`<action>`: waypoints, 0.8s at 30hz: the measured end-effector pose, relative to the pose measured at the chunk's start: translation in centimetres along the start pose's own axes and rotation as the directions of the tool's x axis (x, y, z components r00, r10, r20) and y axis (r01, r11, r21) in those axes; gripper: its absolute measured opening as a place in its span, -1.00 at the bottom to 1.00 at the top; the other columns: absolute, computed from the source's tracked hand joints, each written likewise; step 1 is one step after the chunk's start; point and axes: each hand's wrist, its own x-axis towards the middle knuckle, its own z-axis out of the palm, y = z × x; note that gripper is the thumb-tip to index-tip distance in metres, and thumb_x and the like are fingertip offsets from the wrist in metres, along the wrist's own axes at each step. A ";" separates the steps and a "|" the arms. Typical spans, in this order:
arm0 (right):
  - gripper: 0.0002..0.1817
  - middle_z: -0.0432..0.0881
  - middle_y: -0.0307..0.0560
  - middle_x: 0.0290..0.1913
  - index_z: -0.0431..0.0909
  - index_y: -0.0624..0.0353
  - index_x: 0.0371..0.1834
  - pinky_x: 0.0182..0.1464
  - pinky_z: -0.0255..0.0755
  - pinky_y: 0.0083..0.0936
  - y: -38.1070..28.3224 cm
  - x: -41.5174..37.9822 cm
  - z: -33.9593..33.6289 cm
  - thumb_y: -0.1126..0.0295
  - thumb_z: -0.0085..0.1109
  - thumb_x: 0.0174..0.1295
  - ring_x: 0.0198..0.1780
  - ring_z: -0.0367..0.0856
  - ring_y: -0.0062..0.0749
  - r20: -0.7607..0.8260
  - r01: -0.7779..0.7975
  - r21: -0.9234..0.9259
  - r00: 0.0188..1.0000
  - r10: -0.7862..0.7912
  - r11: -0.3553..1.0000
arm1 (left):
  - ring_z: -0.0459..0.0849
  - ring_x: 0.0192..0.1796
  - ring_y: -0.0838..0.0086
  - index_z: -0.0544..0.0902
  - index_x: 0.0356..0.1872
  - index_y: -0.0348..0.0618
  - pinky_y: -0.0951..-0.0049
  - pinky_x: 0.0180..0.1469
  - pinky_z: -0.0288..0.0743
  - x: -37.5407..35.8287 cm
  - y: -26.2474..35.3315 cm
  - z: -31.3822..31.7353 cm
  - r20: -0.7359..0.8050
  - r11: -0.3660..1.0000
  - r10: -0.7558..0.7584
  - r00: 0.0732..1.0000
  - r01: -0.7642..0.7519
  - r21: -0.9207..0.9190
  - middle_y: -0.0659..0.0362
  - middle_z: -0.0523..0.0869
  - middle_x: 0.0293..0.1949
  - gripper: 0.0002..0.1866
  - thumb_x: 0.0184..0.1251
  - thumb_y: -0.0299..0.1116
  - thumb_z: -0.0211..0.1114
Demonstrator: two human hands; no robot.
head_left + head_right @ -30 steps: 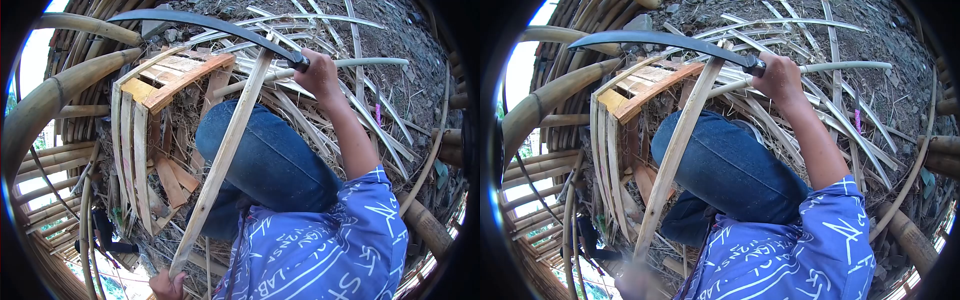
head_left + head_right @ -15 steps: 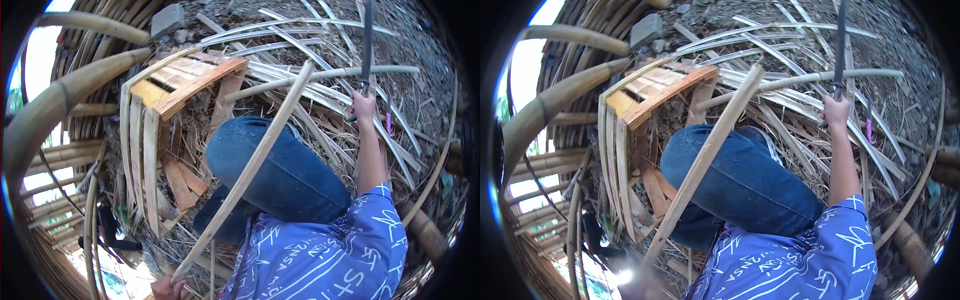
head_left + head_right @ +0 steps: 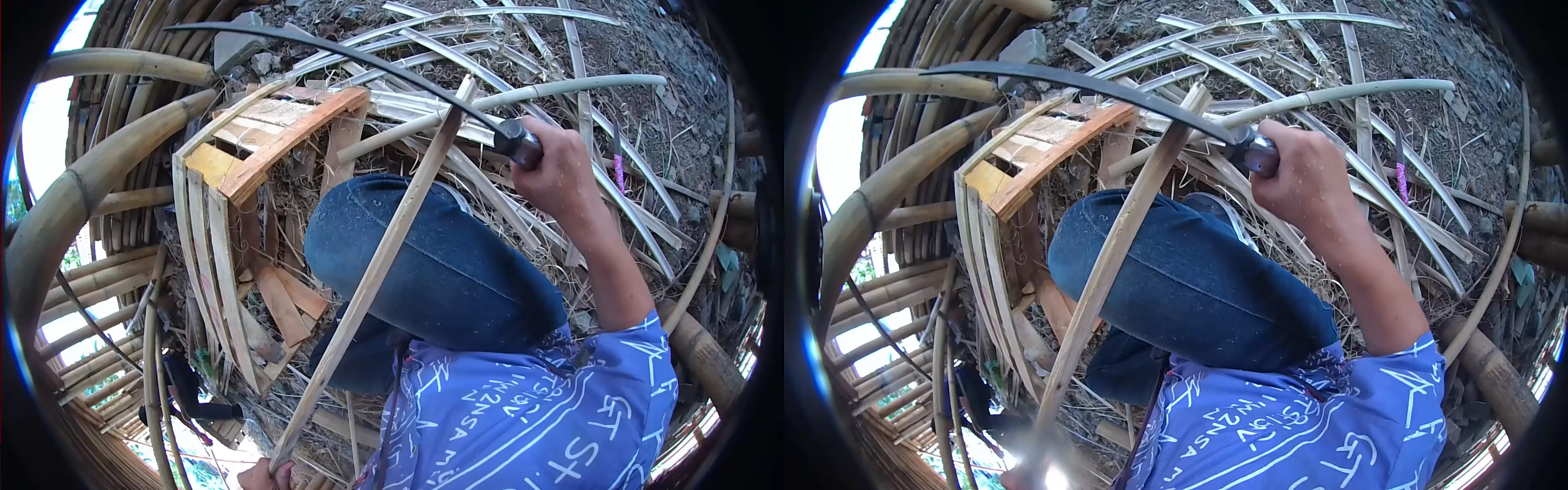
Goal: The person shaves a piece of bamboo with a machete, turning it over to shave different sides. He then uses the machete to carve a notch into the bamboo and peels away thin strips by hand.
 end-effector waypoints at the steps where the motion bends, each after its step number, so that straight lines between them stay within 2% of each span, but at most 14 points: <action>1: -0.85 0.59 0.23 -0.50 0.53 0.19 -0.42 -0.32 0.44 -0.06 0.4 0.3 0.1 0.45 0.17 -0.12 -0.40 0.57 0.20 0.030 -0.011 -0.028 0.999 0.012 1.000 | 0.39 -0.63 0.12 0.61 -0.49 -0.18 0.19 -0.55 0.24 -0.4 0.0 0.2 0.006 1.000 -0.008 1.000 0.008 -0.004 0.01 0.46 -0.66 -0.75 0.15 -0.23 0.41; 5: -0.85 0.61 0.20 -0.47 0.55 0.18 -0.42 -0.27 0.50 -0.10 1.5 1.4 0.8 0.47 0.15 -0.14 -0.35 0.62 0.13 -0.007 0.008 -0.167 1.000 -0.009 0.986 | 0.39 -0.64 0.11 0.62 -0.46 -0.14 0.21 -0.54 0.27 -0.7 0.2 0.2 -0.097 0.996 0.039 0.995 -0.031 0.080 0.00 0.48 -0.65 -0.79 0.13 -0.24 0.41; 7: -0.84 0.63 0.19 -0.45 0.58 0.14 -0.41 -0.23 0.52 -0.09 2.0 2.0 1.2 0.46 0.14 -0.13 -0.33 0.63 0.12 0.005 0.001 -0.164 1.000 -0.001 0.986 | 0.40 -0.63 0.11 0.63 -0.45 -0.14 0.21 -0.53 0.28 -1.0 0.3 0.1 -0.126 0.994 0.063 0.990 -0.051 0.100 -0.01 0.48 -0.65 -0.81 0.14 -0.25 0.40; 10: -0.83 0.65 0.17 -0.42 0.62 0.08 -0.36 -0.19 0.52 -0.06 3.8 3.0 1.9 0.41 0.10 -0.05 -0.30 0.65 0.12 -0.023 -0.068 -0.228 0.998 0.064 0.971 | 0.41 -0.61 0.10 0.65 -0.39 -0.13 0.16 -0.50 0.28 -1.6 -0.8 0.5 -0.054 0.998 0.003 0.999 0.001 0.067 -0.03 0.48 -0.64 -0.81 0.18 -0.24 0.37; 12: -0.82 0.66 0.21 -0.35 0.61 0.16 -0.35 -0.12 0.50 -0.05 7.8 4.2 2.8 0.41 0.09 -0.02 -0.21 0.65 0.11 -0.010 -0.224 -0.284 0.973 0.230 0.932 | 0.44 -0.57 0.07 0.66 -0.35 -0.17 0.13 -0.47 0.30 -2.4 -2.8 1.2 -0.085 0.988 -0.157 0.984 0.156 -0.020 -0.04 0.51 -0.61 -0.80 0.22 -0.23 0.33; 13: -0.81 0.66 0.22 -0.33 0.61 0.19 -0.34 -0.09 0.50 -0.04 10.2 4.2 3.1 0.41 0.10 -0.02 -0.17 0.65 0.11 -0.013 -0.276 -0.348 0.957 0.290 0.896 | 0.44 -0.57 0.07 0.66 -0.35 -0.17 0.13 -0.47 0.30 -2.9 -3.7 2.1 -0.095 0.989 -0.151 0.984 0.150 -0.015 -0.04 0.51 -0.61 -0.80 0.22 -0.23 0.33; 15: -0.76 0.65 0.26 -0.29 0.61 0.23 -0.29 -0.07 0.47 -0.05 15.5 2.3 4.8 0.42 0.08 -0.04 -0.14 0.63 0.14 -0.007 -0.293 -0.412 0.948 0.319 0.863 | 0.47 -0.56 0.08 0.69 -0.32 -0.18 0.17 -0.45 0.34 -4.8 -4.8 4.1 -0.087 0.961 -0.260 0.962 0.249 -0.122 -0.03 0.56 -0.58 -0.79 0.21 -0.23 0.33; 16: -0.74 0.64 0.28 -0.31 0.61 0.25 -0.28 -0.10 0.46 -0.05 15.1 1.2 5.1 0.42 0.07 -0.05 -0.16 0.62 0.17 0.023 -0.352 -0.344 0.924 0.382 0.871 | 0.50 -0.55 0.09 0.71 -0.32 -0.17 0.21 -0.44 0.38 -3.5 -3.6 3.2 0.039 0.945 -0.290 0.956 0.293 -0.148 -0.03 0.60 -0.56 -0.80 0.19 -0.25 0.34; 17: -0.73 0.63 0.31 -0.33 0.61 0.27 -0.28 -0.12 0.44 -0.05 14.4 -0.1 5.2 0.42 0.06 -0.06 -0.18 0.61 0.19 0.061 -0.410 -0.285 0.894 0.443 0.867 | 0.52 -0.55 0.12 0.73 -0.27 -0.14 0.23 -0.43 0.40 -3.5 -2.7 2.8 0.019 0.946 -0.288 0.957 0.288 -0.148 -0.03 0.62 -0.55 -0.79 0.17 -0.24 0.37; 19: -0.72 0.59 0.36 -0.38 0.60 0.31 -0.30 -0.15 0.42 -0.05 13.6 -1.7 6.1 0.42 0.06 -0.09 -0.21 0.60 0.21 0.024 -0.447 -0.155 0.890 0.456 0.881 | 0.54 -0.56 0.15 0.73 -0.28 -0.14 0.26 -0.44 0.39 -2.5 -2.3 2.6 -0.003 0.972 -0.168 0.986 0.165 -0.165 -0.02 0.63 -0.55 -0.81 0.18 -0.27 0.37; 20: -0.77 0.58 0.33 -0.46 0.58 0.32 -0.38 -0.23 0.41 -0.06 13.3 -2.1 6.5 0.43 0.05 -0.10 -0.31 0.58 0.22 -0.027 -0.426 -0.094 0.904 0.426 0.900 | 0.52 -0.58 0.18 0.73 -0.31 -0.18 0.29 -0.47 0.37 -2.1 -2.8 2.7 0.027 0.989 -0.104 0.994 0.106 -0.102 0.00 0.60 -0.59 -0.84 0.15 -0.33 0.39; 21: -0.77 0.58 0.33 -0.46 0.58 0.32 -0.38 -0.23 0.41 -0.06 13.1 -2.3 6.6 0.43 0.05 -0.10 -0.31 0.58 0.22 -0.036 -0.447 -0.091 0.894 0.446 0.890 | 0.52 -0.58 0.18 0.73 -0.31 -0.18 0.29 -0.47 0.37 -1.6 -2.9 2.6 0.026 0.992 -0.083 0.996 0.085 -0.091 0.00 0.60 -0.59 -0.84 0.15 -0.33 0.39; 23: -0.82 0.54 0.26 -0.55 0.53 0.32 -0.46 -0.35 0.37 -0.11 13.1 -2.0 6.8 0.42 0.06 -0.10 -0.46 0.53 0.16 -0.037 -0.425 -0.013 0.905 0.424 0.905 | 0.48 -0.61 0.21 0.72 -0.35 -0.24 0.30 -0.49 0.33 -0.2 -2.9 2.3 -0.016 0.976 -0.007 1.000 0.004 -0.220 0.02 0.55 -0.63 -0.84 0.15 -0.35 0.40; 24: -0.83 0.49 0.19 -0.61 0.49 0.32 -0.51 -0.41 0.33 -0.16 12.6 -2.1 6.8 0.41 0.08 -0.11 -0.54 0.47 0.06 -0.074 -0.420 0.080 0.902 0.426 0.904 | 0.45 -0.62 0.24 0.70 -0.36 -0.29 0.29 -0.49 0.31 0.4 -2.7 2.0 0.028 0.976 -0.027 0.999 0.032 -0.214 0.05 0.50 -0.65 -0.84 0.17 -0.37 0.38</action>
